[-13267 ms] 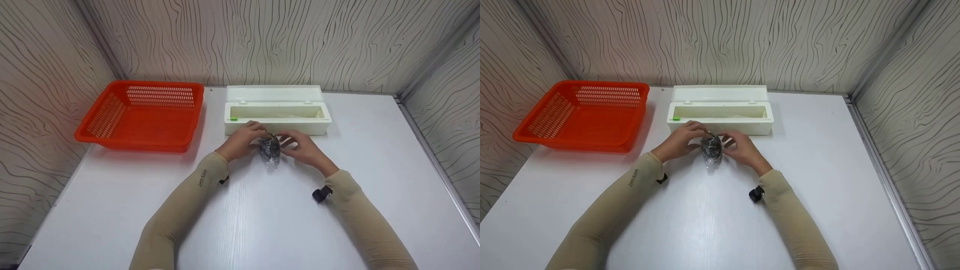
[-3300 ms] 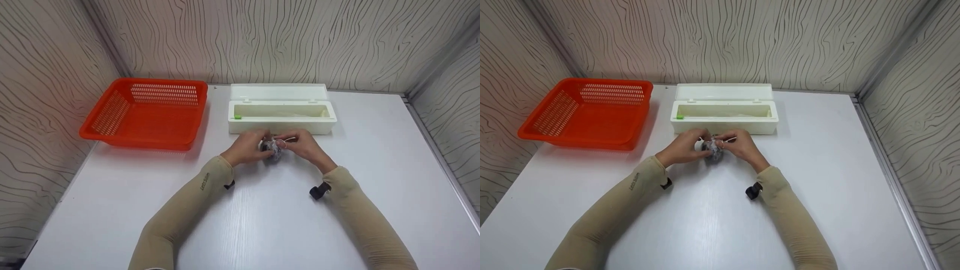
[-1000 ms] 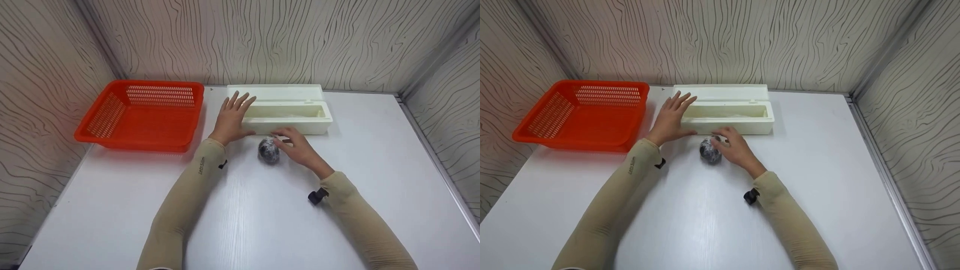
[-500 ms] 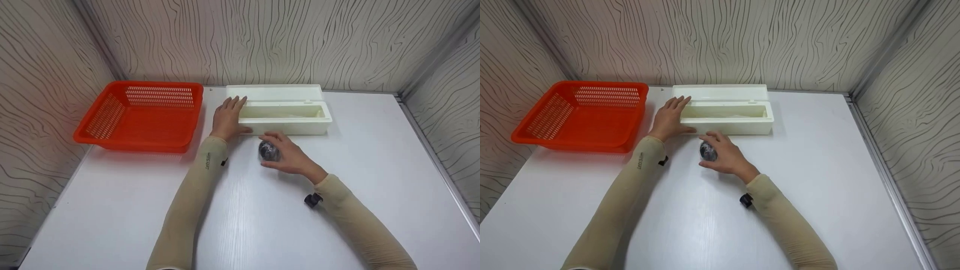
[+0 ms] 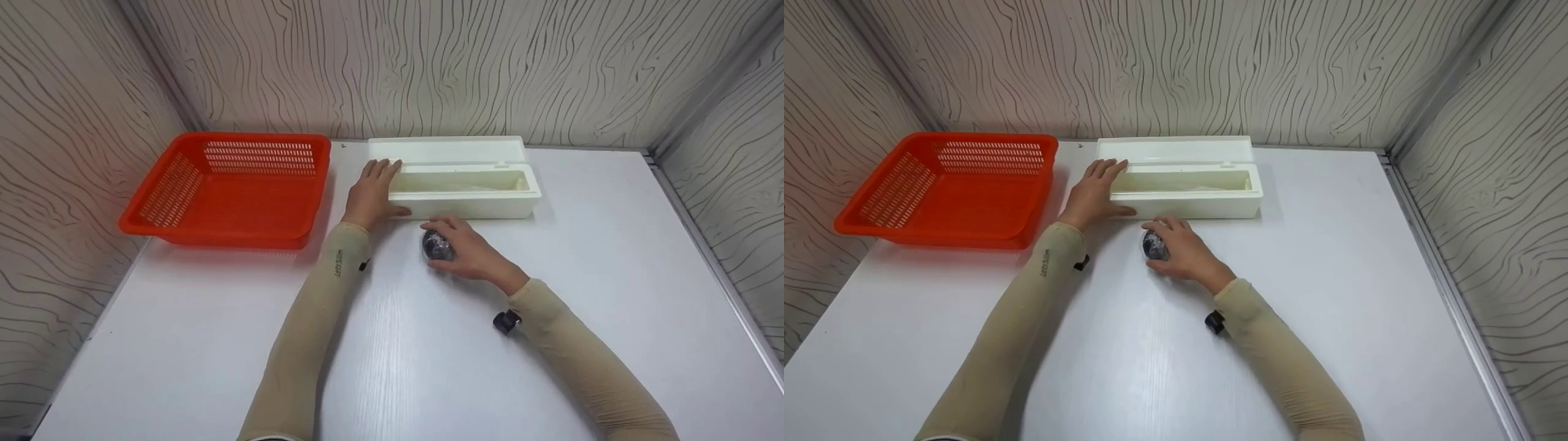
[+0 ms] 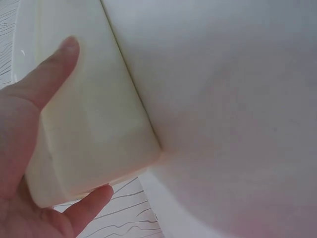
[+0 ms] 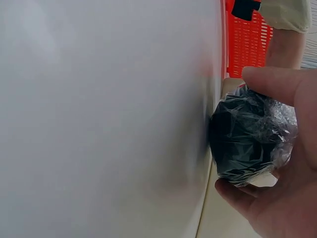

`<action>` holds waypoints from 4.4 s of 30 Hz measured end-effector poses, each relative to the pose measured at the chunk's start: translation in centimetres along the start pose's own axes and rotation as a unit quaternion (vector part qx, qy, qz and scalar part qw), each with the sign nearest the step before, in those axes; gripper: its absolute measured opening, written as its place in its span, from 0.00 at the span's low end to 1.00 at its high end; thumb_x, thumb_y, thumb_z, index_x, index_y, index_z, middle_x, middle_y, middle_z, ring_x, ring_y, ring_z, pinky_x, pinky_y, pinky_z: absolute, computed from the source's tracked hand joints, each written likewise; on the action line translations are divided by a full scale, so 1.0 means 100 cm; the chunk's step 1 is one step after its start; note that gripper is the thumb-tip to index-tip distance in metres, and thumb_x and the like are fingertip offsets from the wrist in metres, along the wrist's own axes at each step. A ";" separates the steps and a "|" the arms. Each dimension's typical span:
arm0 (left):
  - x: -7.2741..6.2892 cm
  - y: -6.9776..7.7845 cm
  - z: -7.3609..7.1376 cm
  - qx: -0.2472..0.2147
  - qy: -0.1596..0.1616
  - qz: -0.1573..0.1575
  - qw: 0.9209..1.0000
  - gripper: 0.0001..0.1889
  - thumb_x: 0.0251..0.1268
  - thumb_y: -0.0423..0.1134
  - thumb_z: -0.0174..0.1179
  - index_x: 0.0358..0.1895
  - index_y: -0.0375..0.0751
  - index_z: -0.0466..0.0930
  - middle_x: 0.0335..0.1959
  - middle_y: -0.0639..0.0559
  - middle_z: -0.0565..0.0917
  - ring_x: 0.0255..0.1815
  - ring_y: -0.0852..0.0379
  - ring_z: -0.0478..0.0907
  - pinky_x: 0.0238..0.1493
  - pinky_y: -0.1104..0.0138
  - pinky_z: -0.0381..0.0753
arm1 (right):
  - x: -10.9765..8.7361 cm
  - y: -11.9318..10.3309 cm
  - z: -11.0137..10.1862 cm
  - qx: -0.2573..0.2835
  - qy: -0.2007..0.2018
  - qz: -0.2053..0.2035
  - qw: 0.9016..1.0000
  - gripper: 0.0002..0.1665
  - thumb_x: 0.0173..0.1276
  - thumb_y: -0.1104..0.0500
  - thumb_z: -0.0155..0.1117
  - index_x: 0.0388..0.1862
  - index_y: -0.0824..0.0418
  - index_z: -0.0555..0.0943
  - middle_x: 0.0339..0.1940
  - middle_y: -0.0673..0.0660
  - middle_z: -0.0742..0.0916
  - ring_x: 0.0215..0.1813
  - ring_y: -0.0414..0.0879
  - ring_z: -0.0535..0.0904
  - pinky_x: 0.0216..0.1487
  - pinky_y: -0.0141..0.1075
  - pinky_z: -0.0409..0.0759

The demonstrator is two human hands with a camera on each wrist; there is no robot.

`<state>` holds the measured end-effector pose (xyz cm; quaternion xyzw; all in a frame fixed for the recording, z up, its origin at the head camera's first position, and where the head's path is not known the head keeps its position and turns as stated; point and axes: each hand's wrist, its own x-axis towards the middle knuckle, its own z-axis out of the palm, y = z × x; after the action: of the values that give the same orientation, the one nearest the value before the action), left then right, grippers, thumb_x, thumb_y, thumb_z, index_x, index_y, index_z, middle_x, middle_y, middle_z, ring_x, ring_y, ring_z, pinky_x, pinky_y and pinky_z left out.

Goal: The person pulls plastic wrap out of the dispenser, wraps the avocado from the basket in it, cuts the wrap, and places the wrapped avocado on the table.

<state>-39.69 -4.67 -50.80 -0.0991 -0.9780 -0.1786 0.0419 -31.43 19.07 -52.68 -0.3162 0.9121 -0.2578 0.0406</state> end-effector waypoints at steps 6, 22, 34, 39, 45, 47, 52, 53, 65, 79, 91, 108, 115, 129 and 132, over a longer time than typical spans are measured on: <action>0.001 0.001 0.001 -0.007 0.006 0.009 1.000 0.58 0.51 0.57 0.80 0.84 0.57 0.54 0.84 0.50 0.58 0.86 0.48 0.48 0.79 0.51 0.65 | 0.000 0.002 -0.002 -0.006 0.002 0.003 1.000 0.42 0.65 0.50 0.75 0.76 0.53 0.70 0.75 0.61 0.73 0.76 0.63 0.67 0.76 0.61 0.66; -0.005 0.000 0.004 -0.030 0.000 0.000 1.000 0.57 0.51 0.54 0.81 0.83 0.58 0.54 0.85 0.50 0.56 0.87 0.48 0.46 0.81 0.50 0.60 | -0.003 0.008 0.002 0.019 0.002 -0.006 1.000 0.41 0.62 0.50 0.79 0.73 0.52 0.73 0.71 0.61 0.74 0.75 0.62 0.68 0.77 0.60 0.66; -0.002 -0.001 0.003 -0.021 -0.001 0.002 1.000 0.58 0.50 0.56 0.80 0.84 0.57 0.54 0.84 0.50 0.57 0.86 0.47 0.47 0.80 0.51 0.63 | -0.004 0.007 -0.006 0.012 0.023 -0.035 0.999 0.40 0.59 0.53 0.81 0.69 0.54 0.76 0.69 0.60 0.76 0.72 0.61 0.70 0.75 0.59 0.68; -0.001 0.000 0.001 -0.019 -0.001 0.002 1.000 0.57 0.51 0.55 0.80 0.84 0.57 0.54 0.84 0.50 0.57 0.86 0.48 0.47 0.80 0.52 0.63 | -0.006 0.008 -0.013 0.019 0.042 -0.041 0.998 0.40 0.58 0.54 0.82 0.69 0.55 0.77 0.69 0.61 0.77 0.73 0.61 0.70 0.76 0.59 0.67; -0.002 0.001 -0.001 -0.024 0.000 0.001 1.000 0.57 0.51 0.54 0.80 0.84 0.57 0.54 0.84 0.50 0.56 0.86 0.48 0.46 0.81 0.52 0.61 | -0.011 0.013 -0.024 0.020 0.068 -0.045 0.996 0.41 0.57 0.55 0.82 0.69 0.54 0.77 0.70 0.60 0.77 0.73 0.61 0.70 0.75 0.60 0.68; -0.003 0.001 -0.001 -0.026 -0.001 0.003 1.000 0.57 0.51 0.54 0.80 0.84 0.57 0.54 0.84 0.50 0.56 0.86 0.48 0.46 0.81 0.52 0.61 | -0.014 0.014 -0.029 0.026 0.079 -0.044 0.996 0.40 0.56 0.55 0.83 0.68 0.55 0.78 0.70 0.60 0.77 0.73 0.60 0.70 0.74 0.60 0.68; -0.004 0.001 -0.001 -0.033 -0.003 0.003 0.999 0.58 0.51 0.53 0.81 0.84 0.57 0.53 0.84 0.50 0.56 0.87 0.48 0.46 0.82 0.52 0.60 | -0.020 0.017 -0.047 0.040 0.110 -0.040 0.992 0.40 0.57 0.55 0.83 0.68 0.56 0.78 0.70 0.60 0.76 0.73 0.60 0.71 0.72 0.60 0.71; -0.004 0.001 -0.001 -0.034 -0.003 0.003 0.999 0.58 0.51 0.53 0.81 0.84 0.57 0.53 0.84 0.51 0.56 0.87 0.48 0.46 0.82 0.52 0.60 | -0.022 0.018 -0.051 0.040 0.117 -0.036 0.992 0.40 0.57 0.54 0.83 0.69 0.55 0.78 0.70 0.60 0.76 0.72 0.60 0.71 0.71 0.60 0.72; -0.002 0.000 0.000 -0.034 -0.003 -0.003 0.999 0.58 0.50 0.53 0.81 0.84 0.59 0.53 0.85 0.52 0.56 0.87 0.49 0.45 0.82 0.52 0.59 | -0.033 0.038 -0.096 0.063 0.197 0.017 0.978 0.42 0.59 0.57 0.81 0.72 0.56 0.74 0.71 0.63 0.73 0.71 0.62 0.71 0.69 0.66 0.71; -0.002 -0.001 0.004 -0.060 -0.001 -0.007 0.998 0.58 0.51 0.51 0.81 0.84 0.60 0.53 0.85 0.52 0.54 0.87 0.49 0.43 0.83 0.52 0.54 | -0.045 0.085 -0.125 0.076 0.278 0.098 0.952 0.42 0.61 0.56 0.80 0.73 0.58 0.73 0.69 0.65 0.73 0.73 0.63 0.67 0.76 0.66 0.61; -0.004 0.002 0.003 -0.064 -0.004 -0.009 0.998 0.58 0.51 0.50 0.81 0.84 0.59 0.53 0.85 0.52 0.54 0.87 0.49 0.43 0.84 0.53 0.53 | -0.053 0.122 -0.137 0.059 0.331 0.165 0.927 0.43 0.62 0.55 0.79 0.74 0.58 0.71 0.70 0.67 0.71 0.73 0.64 0.67 0.76 0.63 0.63; -0.004 0.001 0.002 -0.061 -0.004 -0.005 0.998 0.58 0.51 0.51 0.81 0.84 0.59 0.52 0.86 0.52 0.53 0.88 0.49 0.42 0.84 0.51 0.53 | -0.061 0.153 -0.139 0.011 0.324 0.237 0.916 0.43 0.63 0.52 0.77 0.75 0.57 0.70 0.73 0.70 0.68 0.74 0.69 0.62 0.72 0.68 0.64; -0.004 -0.001 0.003 -0.064 -0.004 -0.012 0.998 0.58 0.51 0.52 0.81 0.84 0.60 0.52 0.86 0.53 0.53 0.88 0.49 0.42 0.83 0.50 0.54 | -0.065 0.166 -0.136 0.016 0.304 0.261 0.916 0.44 0.64 0.52 0.77 0.76 0.59 0.69 0.74 0.71 0.66 0.75 0.70 0.61 0.73 0.68 0.63; -0.001 -0.001 0.003 -0.054 -0.003 -0.007 0.998 0.58 0.51 0.52 0.81 0.84 0.59 0.53 0.85 0.52 0.54 0.87 0.50 0.43 0.83 0.53 0.57 | -0.074 0.186 -0.129 0.024 0.234 0.309 0.922 0.49 0.65 0.49 0.75 0.80 0.60 0.64 0.78 0.74 0.61 0.75 0.76 0.58 0.72 0.71 0.62; -0.001 -0.002 0.003 -0.059 -0.001 -0.008 0.998 0.59 0.50 0.52 0.82 0.84 0.59 0.53 0.85 0.53 0.54 0.87 0.50 0.43 0.83 0.53 0.55 | -0.075 0.190 -0.126 0.025 0.227 0.313 0.922 0.49 0.66 0.48 0.74 0.80 0.60 0.64 0.78 0.75 0.60 0.75 0.77 0.58 0.72 0.71 0.61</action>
<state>-39.67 -4.75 -51.21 -0.0942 -0.9665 -0.2362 0.0337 -39.01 41.81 -51.84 0.0541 0.9425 -0.3198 -0.0812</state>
